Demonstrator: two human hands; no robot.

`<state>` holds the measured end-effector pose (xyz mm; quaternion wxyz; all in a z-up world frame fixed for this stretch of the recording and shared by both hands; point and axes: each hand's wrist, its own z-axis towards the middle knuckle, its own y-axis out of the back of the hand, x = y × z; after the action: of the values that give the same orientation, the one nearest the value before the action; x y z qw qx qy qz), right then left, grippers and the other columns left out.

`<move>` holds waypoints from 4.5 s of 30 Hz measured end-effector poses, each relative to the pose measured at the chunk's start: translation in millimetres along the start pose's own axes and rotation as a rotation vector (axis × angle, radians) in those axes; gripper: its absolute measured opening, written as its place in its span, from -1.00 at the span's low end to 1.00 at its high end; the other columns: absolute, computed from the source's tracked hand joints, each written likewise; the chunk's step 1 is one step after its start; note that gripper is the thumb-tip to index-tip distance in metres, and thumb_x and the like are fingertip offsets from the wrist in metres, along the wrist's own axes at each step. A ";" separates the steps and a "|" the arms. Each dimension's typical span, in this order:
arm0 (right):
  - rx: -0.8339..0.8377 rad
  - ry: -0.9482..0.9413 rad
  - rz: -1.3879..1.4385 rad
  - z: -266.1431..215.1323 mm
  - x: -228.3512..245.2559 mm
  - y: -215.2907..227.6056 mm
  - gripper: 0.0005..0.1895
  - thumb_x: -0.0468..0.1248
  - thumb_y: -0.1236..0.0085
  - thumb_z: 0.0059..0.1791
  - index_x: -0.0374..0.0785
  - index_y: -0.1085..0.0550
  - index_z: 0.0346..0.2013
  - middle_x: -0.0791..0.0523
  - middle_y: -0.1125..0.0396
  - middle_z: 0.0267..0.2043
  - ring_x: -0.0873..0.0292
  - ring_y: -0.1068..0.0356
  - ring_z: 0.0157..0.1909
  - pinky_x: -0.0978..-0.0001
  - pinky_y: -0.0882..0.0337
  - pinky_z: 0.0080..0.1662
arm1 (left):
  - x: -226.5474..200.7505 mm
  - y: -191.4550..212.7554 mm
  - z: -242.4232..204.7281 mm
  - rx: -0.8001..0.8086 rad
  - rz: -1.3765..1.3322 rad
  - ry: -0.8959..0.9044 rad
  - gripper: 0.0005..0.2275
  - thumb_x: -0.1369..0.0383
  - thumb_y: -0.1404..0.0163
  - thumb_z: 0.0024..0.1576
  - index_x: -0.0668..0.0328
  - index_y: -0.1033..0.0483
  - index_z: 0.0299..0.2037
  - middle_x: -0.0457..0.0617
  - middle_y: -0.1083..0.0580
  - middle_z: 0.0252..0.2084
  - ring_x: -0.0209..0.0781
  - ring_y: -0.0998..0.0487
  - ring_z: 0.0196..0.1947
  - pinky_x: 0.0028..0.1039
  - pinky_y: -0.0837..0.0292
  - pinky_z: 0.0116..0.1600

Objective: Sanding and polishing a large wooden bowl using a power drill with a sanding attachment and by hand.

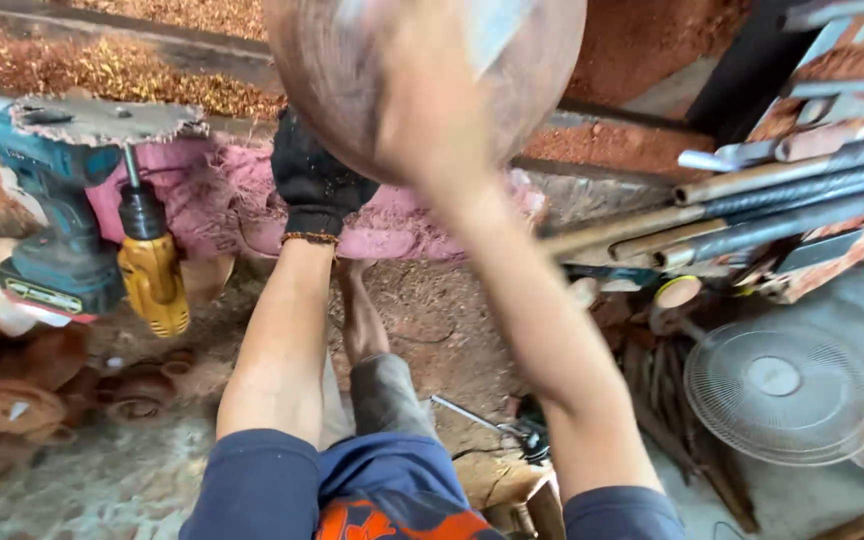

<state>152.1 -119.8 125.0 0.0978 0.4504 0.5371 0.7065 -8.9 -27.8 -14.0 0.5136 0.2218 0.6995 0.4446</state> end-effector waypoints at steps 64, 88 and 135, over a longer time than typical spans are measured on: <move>0.006 0.106 0.047 -58.0 36.7 -13.2 -0.63 -0.39 -0.04 0.07 -0.39 -0.44 0.19 -0.16 -0.23 0.38 -0.25 -0.21 0.45 -0.21 -0.22 0.43 | 48.4 -60.1 -29.0 0.062 0.034 -0.070 -0.50 -0.01 -0.11 0.19 0.06 -0.44 0.24 0.06 -0.49 0.22 0.02 -0.48 0.22 -0.22 -0.38 0.32; 0.041 0.082 -0.076 -136.4 -6.6 -45.6 -0.58 -0.39 0.18 0.16 -0.33 -0.35 0.32 -0.21 -0.18 0.39 -0.24 -0.07 0.50 -0.12 0.06 0.52 | -1.8 -6.0 17.1 0.119 0.016 -0.045 -0.42 -0.13 -0.19 0.09 0.14 -0.51 0.14 0.17 -0.52 0.04 0.14 -0.51 0.06 -0.10 -0.42 0.14; -0.144 -0.130 -0.223 -103.0 -13.1 -31.1 -0.47 -0.18 0.36 0.17 -0.27 0.09 0.42 -0.20 -0.16 0.36 -0.01 -0.37 0.19 0.19 -0.44 0.19 | 2.7 -6.6 8.6 0.110 0.006 0.020 -0.35 -0.11 -0.26 -0.02 0.08 -0.45 0.18 0.15 -0.51 0.07 0.13 -0.51 0.08 -0.13 -0.46 0.14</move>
<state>72.5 -184.5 89.9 0.2425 0.4244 0.5242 0.6974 -1.1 -25.7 -21.7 0.4922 0.2473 0.7276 0.4090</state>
